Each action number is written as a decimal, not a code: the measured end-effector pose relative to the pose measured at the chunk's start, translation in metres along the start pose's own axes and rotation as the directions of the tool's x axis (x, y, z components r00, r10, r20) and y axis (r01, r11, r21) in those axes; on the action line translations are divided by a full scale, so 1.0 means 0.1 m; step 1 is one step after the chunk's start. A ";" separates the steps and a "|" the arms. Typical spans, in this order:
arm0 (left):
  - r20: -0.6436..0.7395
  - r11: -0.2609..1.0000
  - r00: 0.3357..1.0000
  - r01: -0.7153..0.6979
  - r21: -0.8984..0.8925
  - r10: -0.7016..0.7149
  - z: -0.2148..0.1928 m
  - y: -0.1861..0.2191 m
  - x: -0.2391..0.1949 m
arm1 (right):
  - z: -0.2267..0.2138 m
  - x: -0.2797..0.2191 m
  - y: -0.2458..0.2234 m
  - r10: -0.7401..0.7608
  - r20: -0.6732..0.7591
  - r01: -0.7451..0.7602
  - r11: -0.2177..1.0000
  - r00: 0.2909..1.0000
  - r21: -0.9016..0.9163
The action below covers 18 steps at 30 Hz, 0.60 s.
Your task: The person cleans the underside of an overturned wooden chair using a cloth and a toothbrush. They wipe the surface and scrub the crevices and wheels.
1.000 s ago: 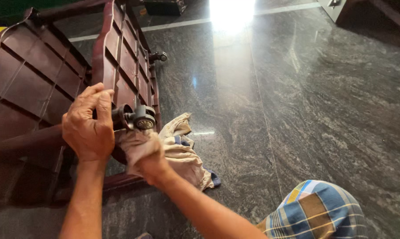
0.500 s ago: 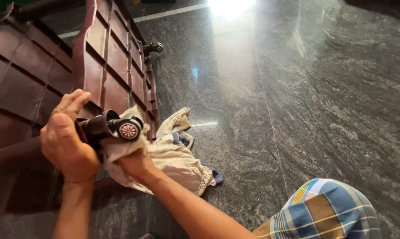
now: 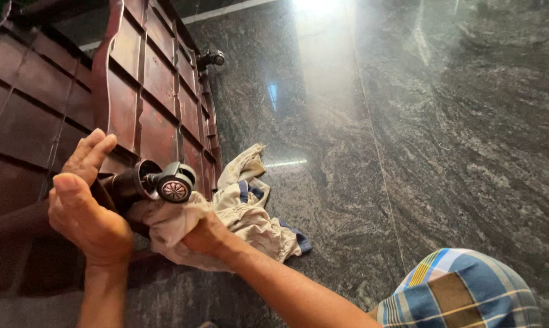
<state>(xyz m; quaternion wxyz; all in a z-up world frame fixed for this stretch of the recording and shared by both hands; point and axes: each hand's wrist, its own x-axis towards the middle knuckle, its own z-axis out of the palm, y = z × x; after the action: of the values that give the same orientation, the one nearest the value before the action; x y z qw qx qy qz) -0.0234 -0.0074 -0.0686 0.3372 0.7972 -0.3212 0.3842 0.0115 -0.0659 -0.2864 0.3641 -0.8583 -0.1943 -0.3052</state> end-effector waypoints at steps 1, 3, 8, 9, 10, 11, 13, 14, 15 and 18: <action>0.000 1.000 1.000 0.016 -0.021 -0.016 0.01 0.00 0.01 | -0.10 0.10 -0.07 -0.023 -0.061 0.022 1.000 0.998 -0.016; 0.009 0.997 0.999 0.053 -0.058 -0.053 -0.01 0.00 -0.01 | -0.30 0.22 -0.19 -0.036 -0.144 0.043 0.998 0.989 0.042; 0.027 0.982 0.999 0.046 -0.184 -0.041 0.00 0.00 0.04 | -0.42 0.30 -0.34 -0.072 -0.235 0.114 0.979 0.969 0.171; 0.029 0.976 0.999 0.047 -0.213 -0.042 0.00 0.00 0.07 | -0.37 0.28 -0.32 -0.077 -0.226 0.120 0.976 0.971 0.180; 0.024 0.985 0.999 0.046 -0.166 -0.043 0.00 0.01 0.08 | -0.30 0.27 -0.27 -0.077 -0.205 0.117 0.975 0.976 0.189; 0.027 0.992 0.999 0.045 -0.115 -0.042 0.00 0.03 0.07 | -0.22 0.25 -0.18 -0.057 -0.182 0.094 0.975 0.982 0.201; 0.041 0.985 0.989 0.144 -0.096 -0.140 -0.02 0.05 0.07 | -0.10 0.20 0.06 0.049 -0.046 -0.037 0.969 0.998 0.242; 0.056 0.962 0.970 0.243 -0.125 -0.238 -0.05 0.05 0.09 | -0.05 0.17 0.16 0.096 0.036 -0.102 0.961 0.995 0.257; 0.072 0.928 0.941 0.338 -0.158 -0.331 -0.06 0.03 0.12 | -0.02 0.13 0.24 0.126 0.068 -0.140 0.947 0.990 0.289; 0.152 0.862 0.917 0.399 -0.313 -0.369 -0.12 -0.09 0.36 | 0.03 0.08 0.37 0.270 0.065 -0.271 0.863 0.961 0.427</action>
<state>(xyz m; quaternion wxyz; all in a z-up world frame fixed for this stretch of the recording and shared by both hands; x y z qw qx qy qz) -0.0034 -0.0019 -0.0354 0.5241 0.7914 -0.2313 0.2133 0.0393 -0.0875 -0.3013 0.5837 -0.7755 -0.1353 -0.1990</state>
